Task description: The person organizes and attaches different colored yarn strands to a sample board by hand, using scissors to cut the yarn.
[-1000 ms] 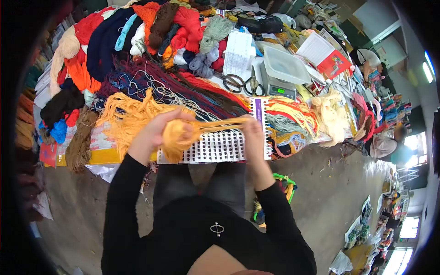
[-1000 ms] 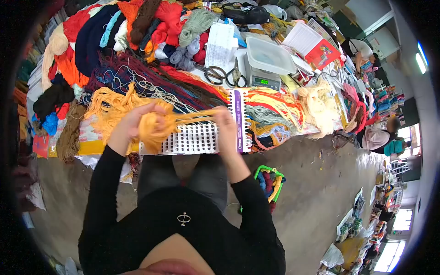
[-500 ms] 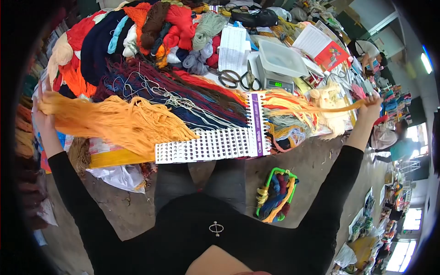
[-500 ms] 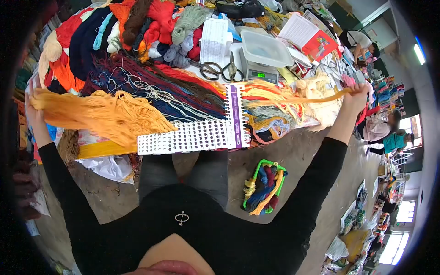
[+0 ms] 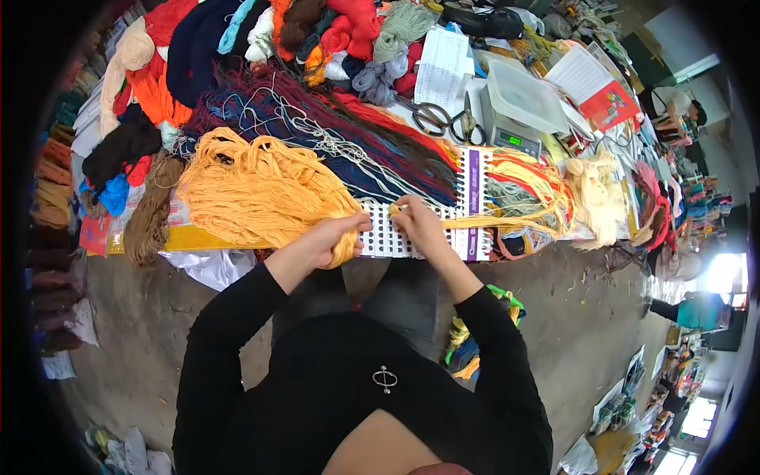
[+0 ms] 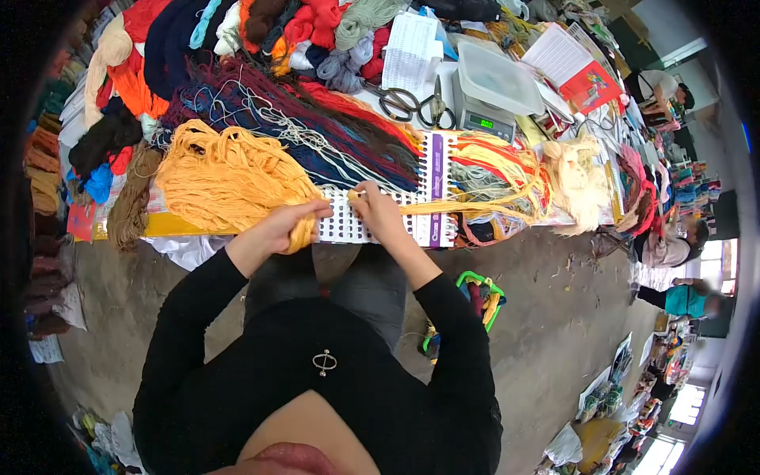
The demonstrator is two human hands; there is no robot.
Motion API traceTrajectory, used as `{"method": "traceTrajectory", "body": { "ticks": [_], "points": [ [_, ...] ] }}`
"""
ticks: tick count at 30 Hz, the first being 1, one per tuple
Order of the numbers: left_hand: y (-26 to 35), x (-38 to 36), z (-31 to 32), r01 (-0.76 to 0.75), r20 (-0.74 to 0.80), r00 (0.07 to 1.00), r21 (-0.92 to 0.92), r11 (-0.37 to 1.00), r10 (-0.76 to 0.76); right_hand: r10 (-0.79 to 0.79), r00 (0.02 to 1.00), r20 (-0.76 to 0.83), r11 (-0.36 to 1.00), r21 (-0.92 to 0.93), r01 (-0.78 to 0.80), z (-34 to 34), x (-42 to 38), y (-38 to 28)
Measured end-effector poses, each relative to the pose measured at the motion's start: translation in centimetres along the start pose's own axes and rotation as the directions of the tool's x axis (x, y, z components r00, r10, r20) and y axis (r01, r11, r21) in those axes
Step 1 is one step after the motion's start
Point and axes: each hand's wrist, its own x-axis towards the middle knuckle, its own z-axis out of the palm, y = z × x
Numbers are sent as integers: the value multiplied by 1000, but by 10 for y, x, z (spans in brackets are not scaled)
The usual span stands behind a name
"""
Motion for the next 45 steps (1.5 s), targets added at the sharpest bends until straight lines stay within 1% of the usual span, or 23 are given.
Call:
{"method": "traceTrajectory", "body": {
  "ticks": [3, 5, 6, 8, 9, 12, 14, 16, 18, 22, 25, 29, 30, 31, 33, 35, 37, 38, 39, 40, 42, 43, 45],
  "points": [
    [0, 2, 10, -2, -41, 999, 81, 997, 5, 1, 999, -53, 999, 46, 1, 14, 4, 15],
    [-5, 19, 2, -21, 21, 1000, 189, 982, 17, -21, 995, -97, 999, -44, 17, 16, 2, 11],
    [-8, 16, 12, -145, 60, 989, 296, 944, 133, -65, 987, -148, 995, -85, 53, 20, 1, 10],
    [-19, 29, 19, -269, -57, 940, 485, 832, 337, -125, 976, -180, 982, -166, 95, 22, -2, 9],
    [-22, 34, 23, -316, -96, 909, 475, 821, 406, -159, 969, -192, 972, -203, 119, 25, -3, 11],
    [-22, 41, 16, -376, -95, 884, 437, 817, 457, -246, 944, -220, 937, -302, 174, 28, -2, 13],
    [-22, 42, 13, -379, -117, 886, 376, 845, 449, -387, 889, -243, 894, -334, 298, 30, -3, 15],
    [-13, 30, 21, -373, -133, 881, 394, 840, 454, -436, 868, -238, 869, -362, 338, 30, -2, 15],
    [-5, 25, 23, -342, -19, 925, 388, 856, 378, -416, 874, -251, 879, -358, 315, 32, -3, 16],
    [-6, 28, 23, -376, 43, 913, 476, 795, 406, -394, 872, -290, 888, -366, 280, 35, -2, 16],
    [-5, 27, 27, -288, -49, 932, 505, 814, 360, -477, 855, -205, 835, -408, 368, 31, -3, 13],
    [-6, 30, 28, -288, -72, 926, 499, 817, 371, -448, 881, -148, 856, -356, 376, 27, -3, 17],
    [-5, 30, 28, -290, -65, 926, 508, 811, 371, -291, 951, -109, 922, -296, 248, 23, -3, 9],
    [-4, 30, 28, -291, -57, 927, 517, 805, 372, -291, 951, -108, 922, -297, 248, 19, -1, 4],
    [-2, 27, 28, -274, -56, 933, 535, 799, 357, 54, 994, 91, 981, -189, -36, 9, 7, 1],
    [-1, 27, 27, -254, -54, 939, 558, 790, 340, 68, 984, 163, 990, -134, -46, 6, 11, 4],
    [-5, 36, 16, -227, -75, 933, 640, 735, 353, 96, 990, 102, 987, -142, -81, 7, 11, 4],
    [-8, 45, 7, -343, 30, 816, 829, 441, 577, 53, 992, 112, 980, -197, -30, 8, 10, 3],
    [-12, 49, -3, -372, 194, 660, 924, 91, 726, 46, 994, 104, 976, -217, -22, 8, 9, 1],
    [-7, 35, -6, -390, 158, 709, 900, 195, 687, 38, 995, 95, 971, -237, -14, 9, 8, 0],
    [7, 21, -12, -435, 228, 596, 897, 71, 770, -14, 998, 57, 955, -295, 30, 12, 7, 2],
    [10, 24, -17, -484, 100, 733, 772, 412, 673, -9, 999, 49, 955, -296, 23, 15, 6, 2],
    [15, 18, -7, -329, -62, 890, 598, 730, 452, -51, 999, 7, 951, -306, 51, 21, 5, 7]
  ]
}}
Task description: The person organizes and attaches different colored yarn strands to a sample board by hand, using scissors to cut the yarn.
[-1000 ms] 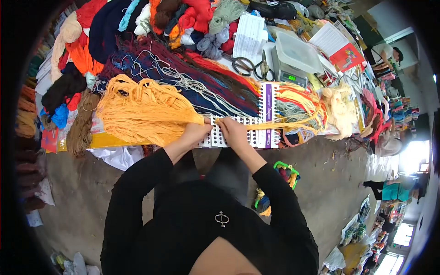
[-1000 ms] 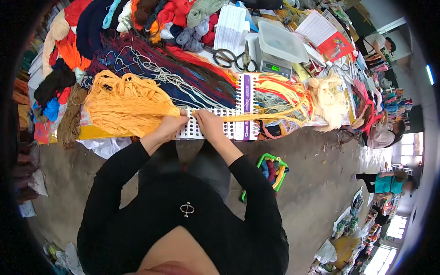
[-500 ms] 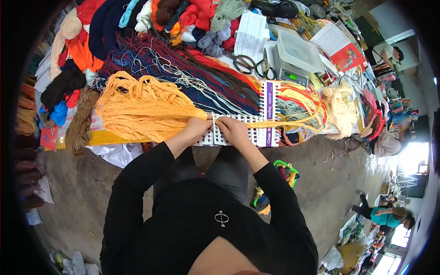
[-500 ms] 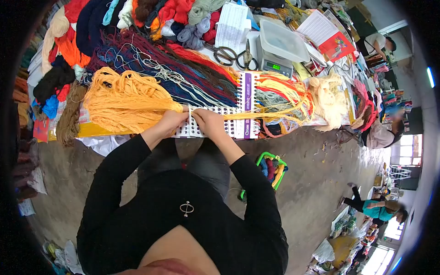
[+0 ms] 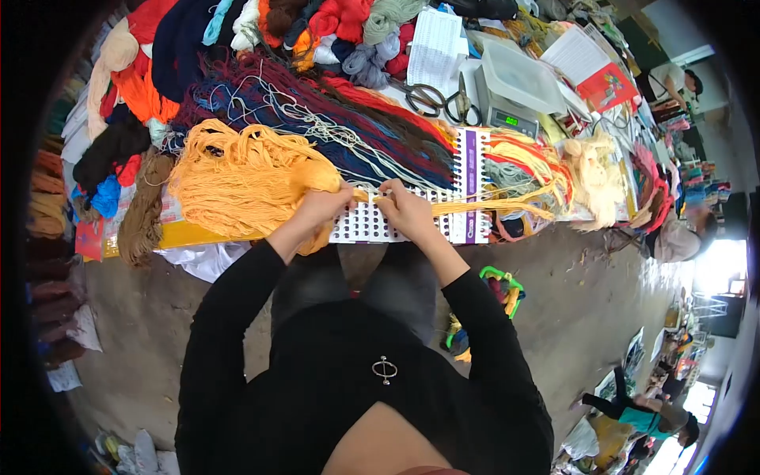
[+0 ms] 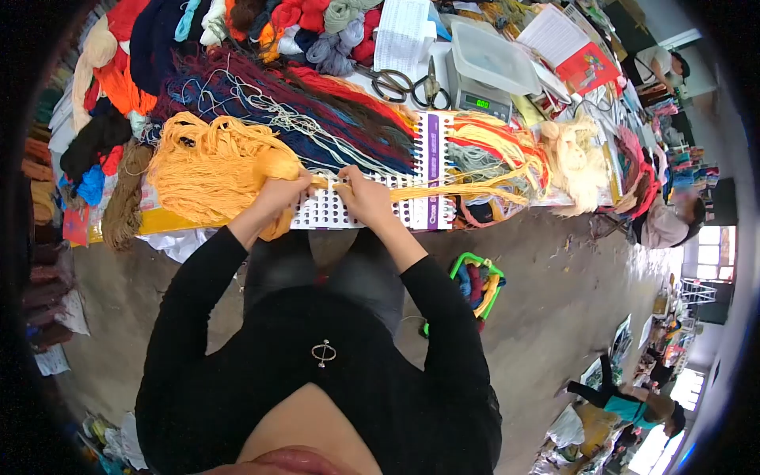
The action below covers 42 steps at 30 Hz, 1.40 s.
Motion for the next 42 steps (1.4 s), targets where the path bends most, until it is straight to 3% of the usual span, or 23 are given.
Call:
{"method": "traceTrajectory", "body": {
  "ticks": [3, 7, 10, 12, 15, 16, 18, 19, 21, 22, 24, 27, 29, 30, 31, 32, 33, 34, 36, 37, 39, 40, 42],
  "points": [
    [25, -12, 5, 181, 2, 983, 31, 983, -181, 12, 1000, 9, 1000, -3, -12, -1, 0, -4],
    [5, 0, 10, 63, -82, 996, 189, 980, -48, 1, 1000, -28, 1000, -8, -1, -2, -4, -6],
    [1, 3, 16, -30, -90, 995, 160, 987, 45, -23, 997, -76, 999, -44, 20, 2, -3, -5],
    [6, -1, 14, 4, -49, 999, 71, 997, -1, -30, 993, -116, 994, -107, 17, 7, -5, -6],
    [15, 2, -25, 329, 335, 923, -440, 836, -188, -18, 991, -129, 988, -155, -2, 8, -6, -11],
    [27, -6, -38, 309, 467, 883, -508, 804, -44, -39, 986, -161, 989, -148, 15, 9, -7, -12],
    [45, -17, -54, 352, 541, 831, -693, 630, 131, -114, 955, -275, 983, -174, 67, 20, -8, -6],
    [67, -31, -41, 252, 369, 928, -722, 644, 51, -82, 962, -262, 988, -151, 44, 19, -9, -7],
    [70, -33, -29, 244, 387, 922, -542, 804, -18, -46, 947, -317, 999, 5, 50, 22, -12, -2],
    [48, -19, -29, 326, 537, 843, -454, 829, -37, -40, 937, -346, 994, 82, 73, 22, -14, -1],
    [-5, 17, -12, 361, 454, 842, -74, 930, -291, -71, 895, -440, 971, 176, 163, 26, -14, 1],
    [14, 0, 21, 120, 428, 887, 146, 982, -172, -124, 893, -432, 976, 108, 188, 23, -14, -1],
    [21, -2, 19, 38, 361, 929, 116, 993, -78, -197, 906, -375, 980, -85, 178, 21, -15, -4],
    [16, -9, 22, -28, 247, 968, -83, 996, 47, -248, 905, -344, 964, -175, 198, 18, -14, -6],
    [13, -9, 23, -29, 248, 967, -83, 996, 49, -257, 889, -379, 963, -173, 205, 20, -12, -9],
    [10, -9, 21, -430, 135, 902, 212, 878, 409, -256, 896, -363, 962, -188, 199, 19, -9, -10],
    [6, -12, 20, -668, 135, 684, 509, 542, 717, -255, 904, -342, 960, -200, 195, 19, -8, -12],
    [5, -17, 23, -722, 110, 606, 492, 487, 788, -247, 915, -320, 957, -228, 179, 17, -8, -16],
    [-11, -17, 25, -531, -62, 817, 305, 791, 573, -243, 922, -303, 959, -219, 181, 22, -5, -12],
    [31, -42, 26, -141, -3, 990, -96, 985, 142, -253, 913, -319, 960, -199, 197, 23, -4, -12],
    [49, -53, 10, 63, 170, 985, -412, 909, 9, -261, 904, -338, 954, -234, 188, 25, -5, -13],
    [55, -56, -5, 70, 206, 978, -431, 900, 23, -260, 908, -327, 953, -239, 187, 23, -5, -15],
    [76, -71, -33, 72, -55, 991, -556, 828, -124, -253, 913, -320, 952, -247, 178, 21, -6, -17]
  ]
}}
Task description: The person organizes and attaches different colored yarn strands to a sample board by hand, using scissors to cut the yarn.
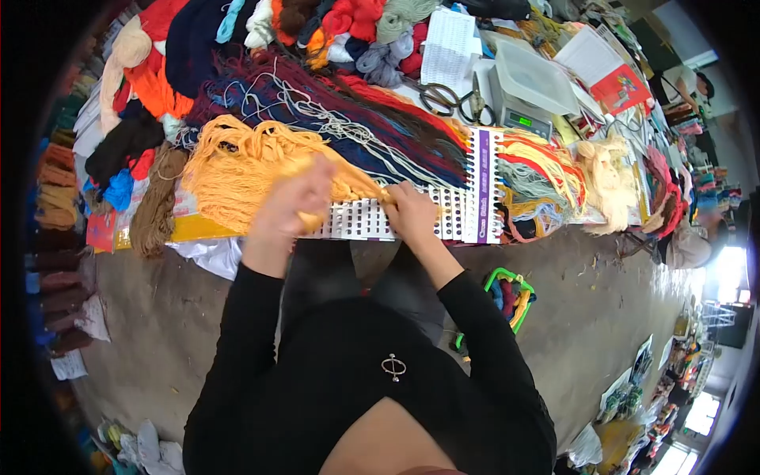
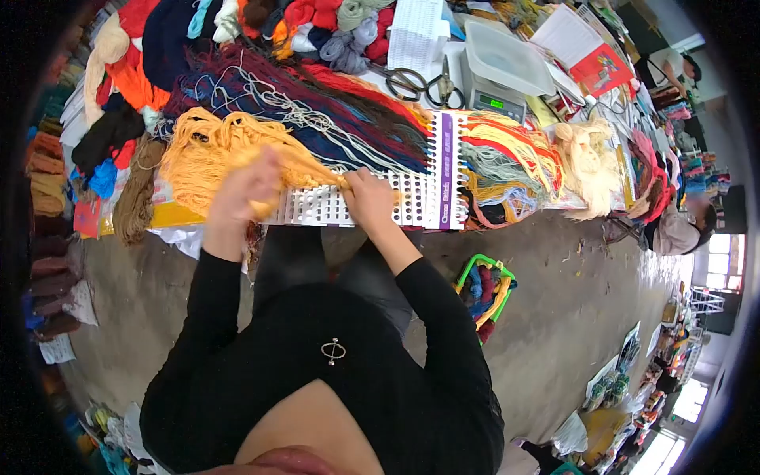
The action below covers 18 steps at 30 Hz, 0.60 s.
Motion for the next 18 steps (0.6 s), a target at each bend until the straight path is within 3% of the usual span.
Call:
{"method": "traceTrajectory", "body": {
  "ticks": [1, 2, 3, 4, 6, 7, 9, 10, 11, 12, 14, 15, 17, 18],
  "points": [
    [16, 2, -29, -236, 176, 957, 7, 972, 231, 12, 1000, 4, 1000, -3, -12, 2, -1, 0],
    [33, 3, -60, -458, 345, 831, -23, 889, 437, 17, 1000, -1, 1000, 6, -17, 1, 0, 0],
    [48, -3, -72, -524, 94, 847, -13, 852, 523, 14, 1000, -24, 999, 31, -14, 4, -1, 2],
    [63, -13, -72, -584, -156, 800, 16, 811, 579, 16, 999, -50, 998, 55, -14, 6, -3, 3],
    [67, -19, -44, -763, -262, 374, 458, 456, 890, 75, 995, -64, 994, 89, -69, 10, -9, 8],
    [55, -14, -35, -768, -253, 374, 455, 451, 892, 120, 991, -64, 987, 117, -112, 11, -9, 9],
    [4, 5, -27, -678, -6, 526, 601, 424, 850, 201, 975, -95, 956, 236, -174, 13, -12, 13],
    [-23, 16, -19, -643, 229, 567, 723, 252, 791, 256, 963, -78, 932, 285, -225, 13, -14, 15],
    [-57, 46, -22, -715, 415, 536, 686, 134, 735, 254, 962, -96, 924, 320, -211, 9, -13, 13],
    [-78, 59, -14, -714, 562, 468, 695, -83, 682, 264, 958, -109, 917, 336, -214, 9, -13, 14],
    [-111, 96, -16, -420, 427, 824, 902, -103, 374, 301, 946, -116, 906, 345, -246, 7, -11, 12],
    [-86, 79, 3, -428, 511, 817, 847, -315, 267, 274, 953, -133, 918, 333, -217, 10, -11, 15],
    [-80, 82, -13, -433, 598, 739, 775, -460, 311, 224, 969, -104, 950, 244, -194, 8, -9, 10],
    [-86, 96, -38, -579, 786, 349, 609, -541, 511, 266, 964, -19, 955, 143, -260, 8, -9, 6]
  ]
}}
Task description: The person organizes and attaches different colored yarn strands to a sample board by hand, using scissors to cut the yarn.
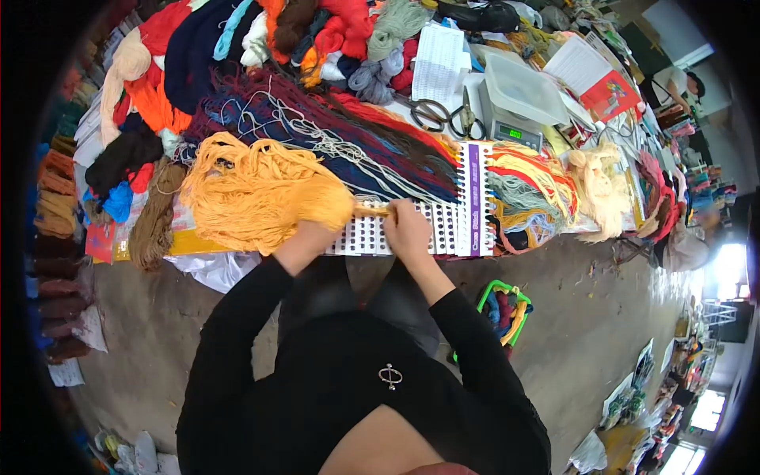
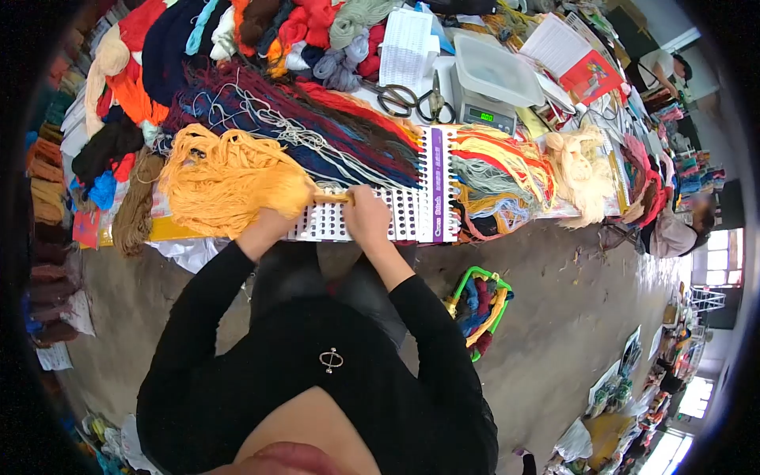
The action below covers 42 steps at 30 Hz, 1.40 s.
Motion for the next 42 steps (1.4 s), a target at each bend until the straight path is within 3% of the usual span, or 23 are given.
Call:
{"method": "traceTrajectory", "body": {
  "ticks": [2, 3, 4, 6, 7, 9, 10, 16, 20, 22, 23, 25, 26, 28, 29, 30, 31, 36, 38, 39, 40, 41, 42],
  "points": [
    [-17, -5, -32, 17, -47, 999, 87, 996, -13, -144, 990, 9, 989, -21, 144, -6, 0, -5],
    [-14, -7, -48, 318, 37, 945, -340, 885, -325, -232, 973, -5, 971, -60, 232, -10, 2, -12],
    [-13, -6, -50, 319, 45, 945, -336, 886, -324, -246, 969, 1, 966, -86, 246, -4, 2, -9],
    [-7, 2, -49, 157, 57, 986, -30, 987, -155, -227, 974, 11, 969, -102, 227, -3, 3, -10],
    [1, 9, -38, 327, 183, 941, -263, 908, -286, -222, 975, 20, 970, -96, 223, -5, 4, -11],
    [19, 16, -17, 104, 116, 989, -140, 985, -88, -216, 976, 9, 973, -83, 216, -5, 3, -12],
    [32, 28, -24, 169, 260, 958, -182, 969, -118, -215, 977, 5, 974, -70, 215, -6, 3, -11],
    [14, 15, -18, 136, 457, 877, 65, 989, -150, -216, 976, -14, 974, -69, 215, -5, 3, -8],
    [4, 3, -14, -27, 83, 996, 30, 999, 25, -110, 993, 49, 994, 20, 109, -8, 4, -11],
    [29, 39, -41, 146, 524, 836, 77, 986, -164, -84, 996, 27, 996, 24, 83, -9, 4, -11],
    [20, 21, -14, 72, 296, 953, -11, 997, -65, -71, 997, 25, 997, 25, 71, -10, 4, -12],
    [25, 26, -3, 24, 361, 929, 143, 989, -75, -64, 998, 17, 994, 91, 62, -10, 3, -11],
    [25, 26, -1, 104, 222, 967, 112, 988, -127, -143, 989, -21, 985, 93, 145, -10, 3, -12],
    [28, 80, -38, 219, 598, 714, 304, 927, -365, -321, 945, -56, 929, 174, 326, -1, 2, 1],
    [4, 78, -43, 133, 537, 794, 302, 944, -284, -384, 923, -32, 908, 167, 384, -5, 1, 1],
    [-13, 78, -44, 340, 347, 822, 338, 878, -452, -381, 925, 11, 916, 138, 376, -6, 0, 1],
    [-34, 84, -59, 214, 334, 865, 430, 877, -375, -379, 924, 50, 922, 110, 372, -5, 0, 0],
    [-159, 90, -107, 342, 142, 857, 564, 752, -496, -376, 924, 63, 926, 32, 375, -5, 2, -7],
    [-224, 62, -99, 122, -127, 990, 555, 823, -62, -380, 923, 64, 925, 3, 381, -6, 2, -8],
    [-292, 46, -67, 238, -65, 967, 571, 786, -245, -375, 924, 69, 927, 8, 376, -8, 2, -10],
    [-221, 44, -107, 230, -70, 970, 572, 787, -233, -367, 928, 70, 930, 13, 367, -9, 2, -11],
    [-167, 115, -129, 668, 235, 377, 602, 439, -896, -381, 923, 48, 925, 5, 381, -8, 2, -10],
    [-165, 62, -118, 371, 187, 894, 200, 907, -407, -373, 927, 41, 928, 4, 373, -8, 3, -10]
  ]
}}
